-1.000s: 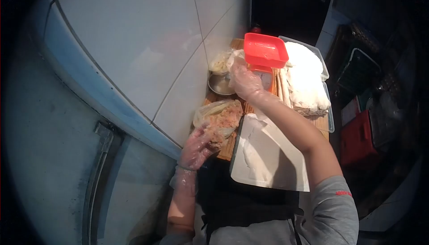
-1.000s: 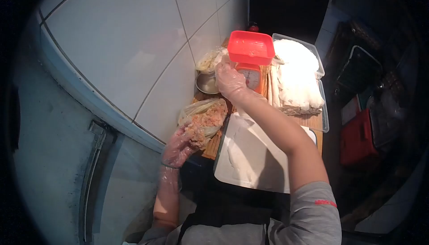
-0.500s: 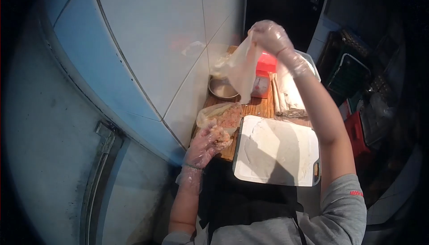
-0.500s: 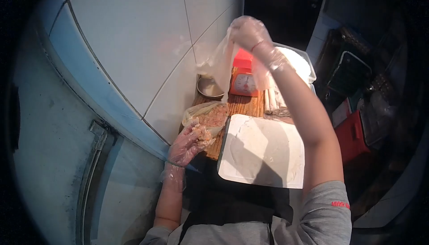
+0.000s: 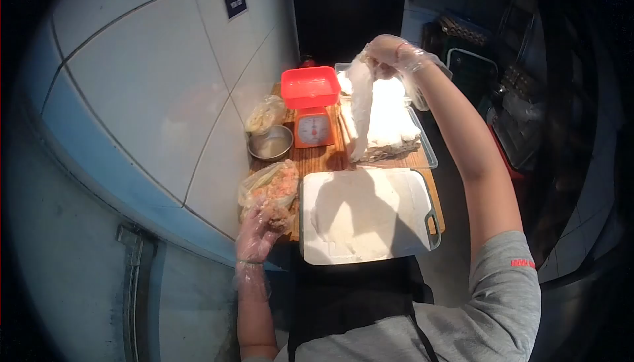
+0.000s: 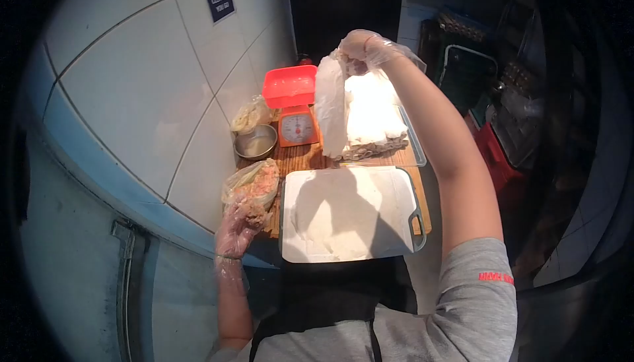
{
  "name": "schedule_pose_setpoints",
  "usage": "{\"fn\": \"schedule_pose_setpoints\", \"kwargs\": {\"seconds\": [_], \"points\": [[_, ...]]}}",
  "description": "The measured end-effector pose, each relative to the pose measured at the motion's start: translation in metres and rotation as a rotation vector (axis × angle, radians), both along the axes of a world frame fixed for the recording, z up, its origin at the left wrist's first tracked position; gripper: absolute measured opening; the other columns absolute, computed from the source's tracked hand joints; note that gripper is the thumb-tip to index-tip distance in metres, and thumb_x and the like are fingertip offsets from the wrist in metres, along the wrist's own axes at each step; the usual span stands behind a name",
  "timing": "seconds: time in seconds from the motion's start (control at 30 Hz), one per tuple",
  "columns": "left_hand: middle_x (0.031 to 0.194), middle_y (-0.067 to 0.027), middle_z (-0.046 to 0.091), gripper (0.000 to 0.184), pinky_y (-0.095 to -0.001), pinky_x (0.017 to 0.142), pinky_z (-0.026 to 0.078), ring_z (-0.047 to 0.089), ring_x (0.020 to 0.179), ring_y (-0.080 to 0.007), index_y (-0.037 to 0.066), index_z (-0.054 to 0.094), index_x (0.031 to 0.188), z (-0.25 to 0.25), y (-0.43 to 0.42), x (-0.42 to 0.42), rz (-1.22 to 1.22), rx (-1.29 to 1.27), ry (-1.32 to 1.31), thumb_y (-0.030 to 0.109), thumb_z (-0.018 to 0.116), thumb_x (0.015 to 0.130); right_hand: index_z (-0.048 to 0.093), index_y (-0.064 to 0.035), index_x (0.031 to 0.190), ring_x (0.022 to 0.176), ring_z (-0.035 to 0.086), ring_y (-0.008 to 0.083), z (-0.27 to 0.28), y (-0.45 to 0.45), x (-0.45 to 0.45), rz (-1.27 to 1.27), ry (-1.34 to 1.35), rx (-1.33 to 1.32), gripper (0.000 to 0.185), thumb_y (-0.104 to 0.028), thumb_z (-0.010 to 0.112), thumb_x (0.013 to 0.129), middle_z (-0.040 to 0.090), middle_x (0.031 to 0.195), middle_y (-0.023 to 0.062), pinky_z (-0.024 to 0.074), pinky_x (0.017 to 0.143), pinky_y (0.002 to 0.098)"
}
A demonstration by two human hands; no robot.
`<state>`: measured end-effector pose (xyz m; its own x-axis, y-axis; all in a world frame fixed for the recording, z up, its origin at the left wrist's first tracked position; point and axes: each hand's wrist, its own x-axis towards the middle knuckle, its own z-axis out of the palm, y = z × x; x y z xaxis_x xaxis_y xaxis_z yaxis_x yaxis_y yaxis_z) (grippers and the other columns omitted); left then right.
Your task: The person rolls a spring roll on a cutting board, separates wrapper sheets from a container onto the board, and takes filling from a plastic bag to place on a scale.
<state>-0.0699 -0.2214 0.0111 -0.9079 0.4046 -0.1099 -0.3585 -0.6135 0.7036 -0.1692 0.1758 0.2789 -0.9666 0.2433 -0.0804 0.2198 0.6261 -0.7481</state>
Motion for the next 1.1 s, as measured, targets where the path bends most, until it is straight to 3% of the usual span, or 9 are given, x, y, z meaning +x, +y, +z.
{"fn": "schedule_pose_setpoints", "kwargs": {"seconds": [0.1, 0.23, 0.43, 0.5, 0.57, 0.73, 0.83, 0.97, 1.1], "points": [[0.135, -0.0174, 0.051, 0.054, -0.0444, 0.089, 0.057, 0.057, 0.119, -0.0292, 0.005, 0.036, 0.146, 0.004, 0.003, 0.002, -0.008, 0.024, -0.007, 0.008, 0.057, 0.096, 0.070, -0.0029, 0.081, 0.053, 0.055, 0.0113, -0.007, 0.016, -0.005, -0.160, 0.176, -0.124, 0.016, -0.004, 0.055, 0.088, 0.061, 0.069, 0.0063, 0.0437, 0.044, 0.0264], [0.137, -0.0179, 0.049, 0.052, -0.0441, 0.092, 0.055, 0.056, 0.121, -0.0296, 0.005, 0.036, 0.145, 0.006, 0.003, 0.005, -0.031, 0.022, 0.044, 0.007, 0.055, 0.097, 0.067, -0.0046, 0.091, 0.059, 0.060, 0.0110, -0.040, 0.093, -0.004, 0.006, 0.445, -0.408, 0.015, -0.019, 0.061, 0.089, 0.064, 0.075, 0.0031, 0.0516, 0.052, 0.0258], [0.137, -0.0183, 0.049, 0.053, -0.0396, 0.088, 0.058, 0.058, 0.118, -0.0289, 0.005, 0.034, 0.146, 0.014, 0.009, 0.006, -0.035, -0.046, 0.003, 0.006, 0.053, 0.097, 0.068, -0.0064, 0.094, 0.075, 0.066, 0.0206, -0.225, 0.238, -0.016, -0.147, 0.495, -0.952, 0.015, -0.019, 0.061, 0.090, 0.067, 0.084, 0.0049, 0.0564, 0.070, 0.0376], [0.137, -0.0182, 0.049, 0.053, -0.0391, 0.086, 0.059, 0.060, 0.115, -0.0284, 0.005, 0.033, 0.146, 0.013, 0.007, 0.002, -0.069, -0.064, 0.021, 0.006, 0.052, 0.097, 0.071, -0.0001, 0.106, 0.085, 0.065, 0.0188, -0.270, 0.269, -0.022, -0.576, 0.266, -0.161, 0.046, -0.041, 0.055, 0.092, 0.071, 0.096, 0.0095, 0.0526, 0.076, 0.0365], [0.136, -0.0176, 0.050, 0.052, -0.0340, 0.079, 0.061, 0.064, 0.108, -0.0261, 0.004, 0.034, 0.145, 0.024, 0.013, 0.005, -0.052, -0.084, 0.015, 0.006, 0.053, 0.097, 0.071, -0.0013, 0.105, 0.090, 0.065, 0.0182, -0.286, 0.260, 0.006, -0.550, 0.301, -0.412, 0.043, -0.039, 0.055, 0.091, 0.071, 0.099, 0.0115, 0.0527, 0.076, 0.0360], [0.127, -0.0153, 0.056, 0.051, -0.0231, 0.064, 0.060, 0.065, 0.103, -0.0223, 0.003, 0.035, 0.143, 0.050, 0.040, -0.002, -0.052, -0.112, 0.041, 0.005, 0.054, 0.096, 0.064, 0.0002, 0.115, 0.093, 0.064, 0.0175, -0.295, 0.183, 0.086, -0.443, 0.391, -0.123, 0.039, -0.030, 0.062, 0.090, 0.068, 0.106, 0.0106, 0.0520, 0.079, 0.0315], [0.117, -0.0130, 0.061, 0.050, -0.0258, 0.067, 0.059, 0.065, 0.100, -0.0211, 0.003, 0.037, 0.141, 0.044, 0.048, -0.017, -0.208, -0.023, 0.123, 0.006, 0.056, 0.096, 0.065, -0.0008, 0.112, 0.098, 0.068, 0.0303, -0.309, 0.153, 0.096, -0.587, 0.571, 0.067, 0.038, -0.027, 0.063, 0.085, 0.070, 0.096, 0.0173, 0.0509, 0.090, 0.0393], [0.109, -0.0120, 0.062, 0.046, -0.0326, 0.076, 0.058, 0.065, 0.098, -0.0221, 0.004, 0.040, 0.136, 0.062, 0.080, -0.006, -0.194, -0.040, 0.107, 0.007, 0.059, 0.095, 0.047, -0.0005, 0.135, 0.130, 0.042, 0.0385, -0.271, 0.104, 0.104, -0.355, 0.509, 0.453, 0.069, -0.031, 0.071, 0.079, 0.045, 0.138, 0.0238, 0.0361, 0.108, 0.0434], [0.113, -0.0133, 0.061, 0.049, -0.0394, 0.084, 0.057, 0.064, 0.102, -0.0246, 0.003, 0.039, 0.138, 0.092, 0.088, -0.042, -0.265, -0.069, 0.347, 0.008, 0.061, 0.094, 0.043, 0.0005, 0.137, 0.132, 0.036, 0.0402, -0.298, 0.082, 0.079, -0.219, 0.613, 0.543, 0.072, -0.024, 0.072, 0.077, 0.043, 0.136, 0.0252, 0.0273, 0.113, 0.0497]]}}
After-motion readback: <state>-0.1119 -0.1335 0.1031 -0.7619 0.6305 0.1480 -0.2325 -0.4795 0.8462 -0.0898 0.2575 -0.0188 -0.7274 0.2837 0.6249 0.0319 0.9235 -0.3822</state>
